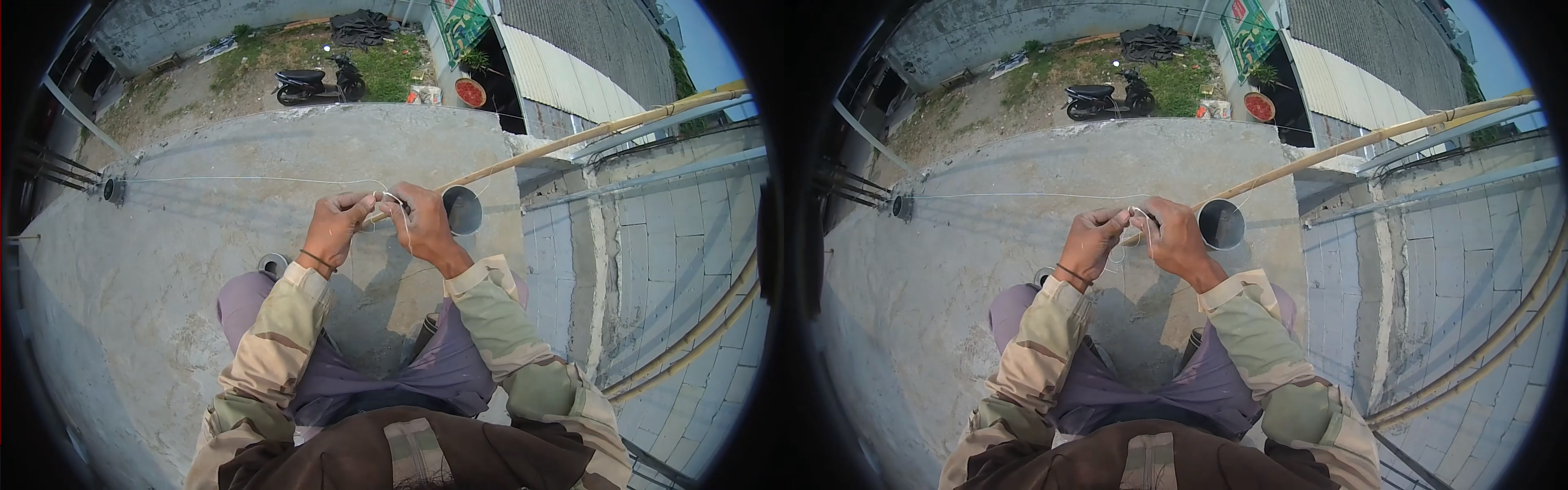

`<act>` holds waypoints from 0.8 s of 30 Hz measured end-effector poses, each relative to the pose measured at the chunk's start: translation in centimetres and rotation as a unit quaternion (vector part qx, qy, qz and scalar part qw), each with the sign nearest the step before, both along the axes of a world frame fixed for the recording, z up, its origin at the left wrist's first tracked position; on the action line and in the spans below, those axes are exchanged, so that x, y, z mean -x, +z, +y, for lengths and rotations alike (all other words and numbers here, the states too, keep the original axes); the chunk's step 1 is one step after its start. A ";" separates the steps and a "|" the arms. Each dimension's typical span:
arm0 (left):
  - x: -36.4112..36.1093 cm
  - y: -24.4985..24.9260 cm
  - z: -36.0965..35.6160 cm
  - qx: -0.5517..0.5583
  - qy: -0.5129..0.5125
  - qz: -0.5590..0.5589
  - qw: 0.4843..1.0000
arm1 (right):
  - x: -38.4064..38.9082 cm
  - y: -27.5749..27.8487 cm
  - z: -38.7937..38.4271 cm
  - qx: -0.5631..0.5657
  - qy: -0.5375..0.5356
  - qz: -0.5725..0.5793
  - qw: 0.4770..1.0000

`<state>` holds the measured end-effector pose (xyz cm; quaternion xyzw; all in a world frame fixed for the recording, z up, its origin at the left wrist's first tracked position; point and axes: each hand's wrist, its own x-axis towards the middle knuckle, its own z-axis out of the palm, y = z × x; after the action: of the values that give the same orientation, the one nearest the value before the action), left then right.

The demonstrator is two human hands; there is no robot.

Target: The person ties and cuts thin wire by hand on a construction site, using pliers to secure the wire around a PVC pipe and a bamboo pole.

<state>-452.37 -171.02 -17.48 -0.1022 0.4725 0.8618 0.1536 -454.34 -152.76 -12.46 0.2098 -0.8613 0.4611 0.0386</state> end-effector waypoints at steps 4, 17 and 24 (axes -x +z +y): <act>0.0 1.3 -0.1 0.335 -0.108 0.159 0.922 | 0.4 -0.5 0.6 -0.024 -0.001 0.000 1.000; 0.0 -0.2 -0.5 -0.094 -0.053 -0.008 0.994 | 0.8 -0.9 0.2 0.185 0.012 -0.222 0.957; 0.0 0.8 0.9 0.011 -0.015 0.051 0.999 | 1.2 -1.0 0.2 0.257 0.025 -0.277 0.926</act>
<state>-452.38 -170.09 -16.70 -0.0526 0.4903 0.8585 0.1409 -455.56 -152.57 -13.41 0.0780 -0.6843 0.7070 -0.1605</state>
